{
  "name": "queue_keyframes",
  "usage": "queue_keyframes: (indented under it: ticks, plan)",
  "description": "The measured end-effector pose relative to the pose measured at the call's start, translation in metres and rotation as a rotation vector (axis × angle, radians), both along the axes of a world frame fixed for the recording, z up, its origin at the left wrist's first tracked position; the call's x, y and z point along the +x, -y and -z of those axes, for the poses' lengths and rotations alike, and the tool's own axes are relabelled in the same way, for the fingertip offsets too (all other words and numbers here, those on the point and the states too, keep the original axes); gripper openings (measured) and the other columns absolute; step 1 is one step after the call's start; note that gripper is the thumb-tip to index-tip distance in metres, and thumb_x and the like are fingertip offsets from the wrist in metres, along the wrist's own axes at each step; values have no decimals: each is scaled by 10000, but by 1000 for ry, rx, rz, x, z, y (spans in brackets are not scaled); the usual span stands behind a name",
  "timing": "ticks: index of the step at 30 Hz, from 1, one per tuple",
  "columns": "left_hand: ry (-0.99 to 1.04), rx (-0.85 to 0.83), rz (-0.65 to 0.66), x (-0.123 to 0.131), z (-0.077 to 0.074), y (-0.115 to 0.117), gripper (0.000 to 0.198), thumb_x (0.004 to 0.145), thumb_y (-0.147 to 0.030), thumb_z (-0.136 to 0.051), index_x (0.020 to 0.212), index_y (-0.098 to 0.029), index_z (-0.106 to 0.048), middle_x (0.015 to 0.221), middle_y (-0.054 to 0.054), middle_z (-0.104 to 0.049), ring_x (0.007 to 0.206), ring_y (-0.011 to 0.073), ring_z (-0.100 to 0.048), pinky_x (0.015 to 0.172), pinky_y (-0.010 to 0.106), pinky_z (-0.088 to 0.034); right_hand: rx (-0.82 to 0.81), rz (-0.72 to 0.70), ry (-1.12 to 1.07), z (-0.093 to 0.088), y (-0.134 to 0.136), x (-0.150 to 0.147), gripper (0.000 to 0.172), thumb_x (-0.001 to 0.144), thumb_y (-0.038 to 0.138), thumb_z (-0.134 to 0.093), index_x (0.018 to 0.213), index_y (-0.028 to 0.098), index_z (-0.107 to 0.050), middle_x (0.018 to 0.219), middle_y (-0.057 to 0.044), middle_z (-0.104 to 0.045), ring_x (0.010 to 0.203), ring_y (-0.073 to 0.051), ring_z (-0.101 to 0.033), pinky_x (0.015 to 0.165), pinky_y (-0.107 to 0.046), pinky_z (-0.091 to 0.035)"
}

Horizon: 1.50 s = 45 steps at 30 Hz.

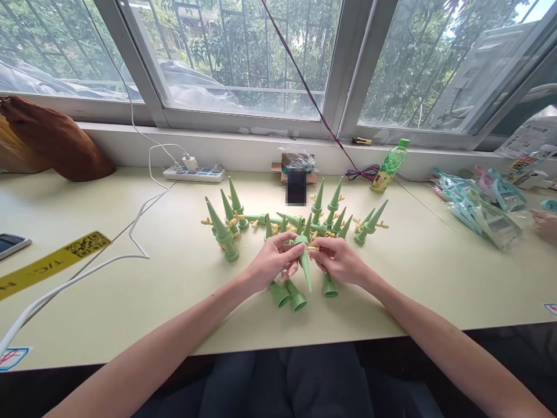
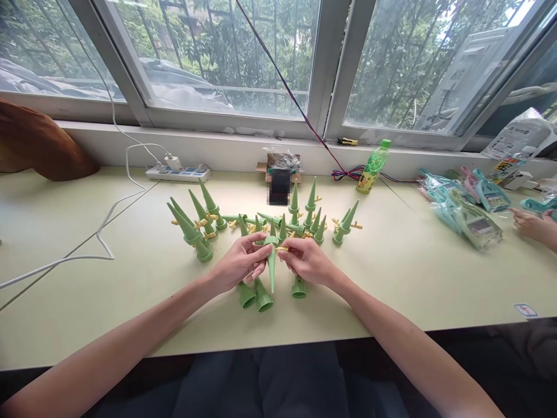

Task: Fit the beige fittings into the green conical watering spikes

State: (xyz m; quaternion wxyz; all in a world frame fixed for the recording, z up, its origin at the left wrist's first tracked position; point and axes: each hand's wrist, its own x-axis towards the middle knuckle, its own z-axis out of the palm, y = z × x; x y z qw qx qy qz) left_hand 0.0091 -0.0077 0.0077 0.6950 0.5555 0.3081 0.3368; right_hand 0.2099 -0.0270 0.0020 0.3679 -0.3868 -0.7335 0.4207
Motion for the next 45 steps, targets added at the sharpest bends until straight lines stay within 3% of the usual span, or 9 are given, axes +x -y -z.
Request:
queue_keyframes:
  ticks: [8, 14, 17, 26, 35, 41, 45]
  plan:
    - [25, -86, -14, 0, 0, -2, 417, 769, -444, -766, 971, -185, -509, 492, -103, -453, 339, 39, -420, 300, 122, -287, 453, 120, 230, 8, -5, -1, 296, 994, 339, -461, 758, 183, -546, 651, -2, -501, 585, -127, -402, 559, -256, -338]
    - [45, -200, 22, -1, -6, -3, 411, 752, -414, -791, 907, -173, -497, 525, -114, -421, 308, -2, -347, 293, 114, -200, 546, 118, 255, 12, -6, -1, 276, 1011, 327, -430, 798, 196, -547, 685, -23, -525, 604, -145, -425, 562, -260, -342]
    - [35, -178, 23, -2, -5, -3, 426, 753, -422, -789, 931, -178, -487, 512, -118, -416, 318, 15, -381, 304, 118, -223, 537, 125, 242, 12, -6, -1, 284, 1008, 326, -442, 776, 193, -537, 666, -15, -521, 590, -139, -423, 557, -258, -340]
    - [-47, 63, 81, -5, 4, -6, 402, 840, -469, -685, 1036, -191, -471, 491, -73, -545, 347, 60, -437, 340, 152, -341, 348, 137, 186, 7, -2, -3, 354, 968, 369, -495, 663, 190, -471, 578, 22, -445, 531, -110, -356, 510, -249, -292]
    - [-85, 366, -9, 0, 5, 0, 250, 891, -401, -627, 960, -184, -525, 559, -51, -543, 390, 106, -541, 329, 188, -380, -118, 20, -75, 2, -1, -1, 336, 908, 433, -592, 702, 176, -527, 481, 60, -451, 382, -76, -381, 384, -217, -300]
    - [-218, 669, -83, 0, 8, 3, 136, 949, -282, -537, 926, -160, -593, 547, -38, -544, 420, 68, -503, 429, 176, -422, -304, -86, -203, -2, -2, 3, 322, 910, 415, -608, 728, 153, -567, 469, 69, -453, 363, -54, -372, 373, -191, -274]
    - [-195, 855, -135, 1, 11, 2, 105, 943, -212, -534, 930, -154, -621, 649, -12, -578, 479, 61, -543, 469, 168, -444, -378, -147, -276, -1, -3, 4, 325, 911, 403, -618, 713, 152, -552, 457, 74, -440, 347, -49, -354, 365, -192, -249]
